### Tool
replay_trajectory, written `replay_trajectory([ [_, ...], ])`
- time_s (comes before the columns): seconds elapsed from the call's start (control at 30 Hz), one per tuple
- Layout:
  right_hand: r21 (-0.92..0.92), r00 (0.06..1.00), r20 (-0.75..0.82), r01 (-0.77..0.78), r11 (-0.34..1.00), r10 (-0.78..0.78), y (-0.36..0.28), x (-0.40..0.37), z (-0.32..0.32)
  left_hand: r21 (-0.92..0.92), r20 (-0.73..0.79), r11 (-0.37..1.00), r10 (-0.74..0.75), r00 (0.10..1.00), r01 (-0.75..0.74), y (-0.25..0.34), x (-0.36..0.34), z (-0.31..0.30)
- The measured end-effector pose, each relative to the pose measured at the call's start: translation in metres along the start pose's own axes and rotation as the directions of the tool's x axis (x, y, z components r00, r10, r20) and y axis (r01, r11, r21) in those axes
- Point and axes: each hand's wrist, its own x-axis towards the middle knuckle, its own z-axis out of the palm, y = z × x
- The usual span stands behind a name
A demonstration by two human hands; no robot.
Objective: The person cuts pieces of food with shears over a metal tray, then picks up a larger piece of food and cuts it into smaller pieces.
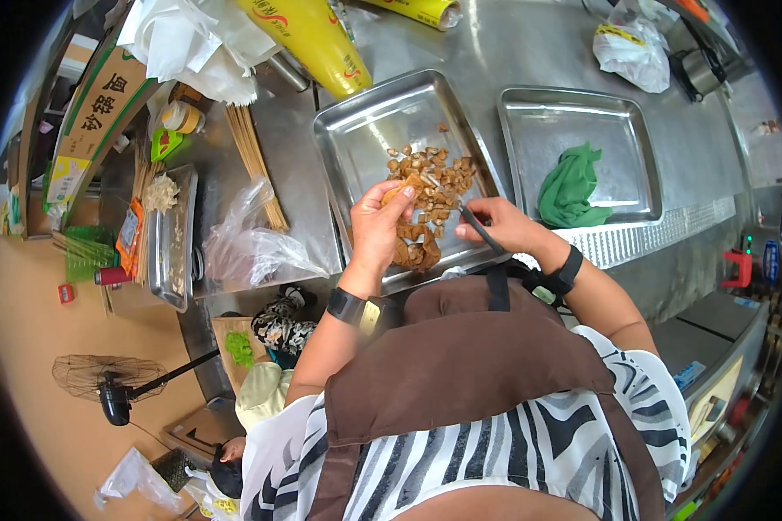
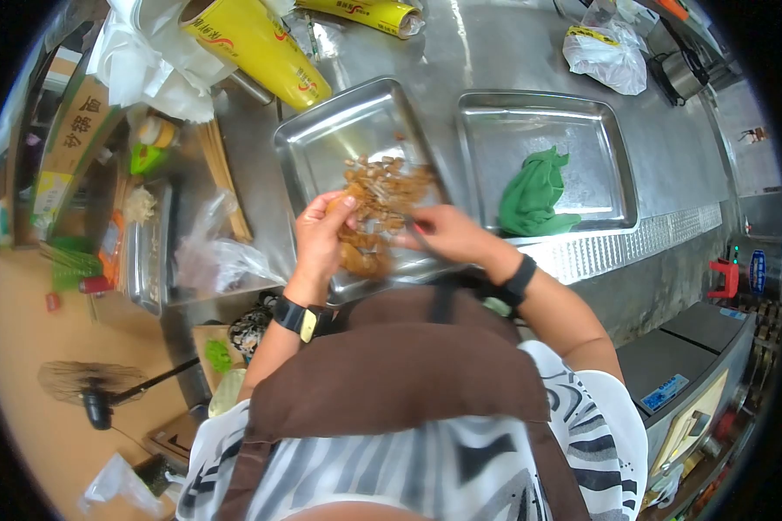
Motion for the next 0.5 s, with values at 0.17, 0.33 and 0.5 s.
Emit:
replay_trajectory([
  [0.17, -0.103, 0.999, 0.029, -0.019, 0.995, 0.022, -0.006, -0.005, 0.005, 0.106, 0.056, 0.993, -0.054, 0.997, 0.048, -0.003, -0.001, 0.004],
  [0.33, -0.04, 1.0, 0.008, -0.012, 0.999, 0.012, -0.007, -0.004, 0.009, 0.114, 0.063, 0.99, -0.093, 0.994, 0.085, -0.002, -0.002, 0.004],
  [0.5, 0.005, 1.0, 0.012, -0.011, 1.0, 0.011, -0.005, -0.006, 0.011, 0.126, 0.086, 0.989, -0.09, 0.992, 0.079, -0.006, -0.001, -0.001],
])
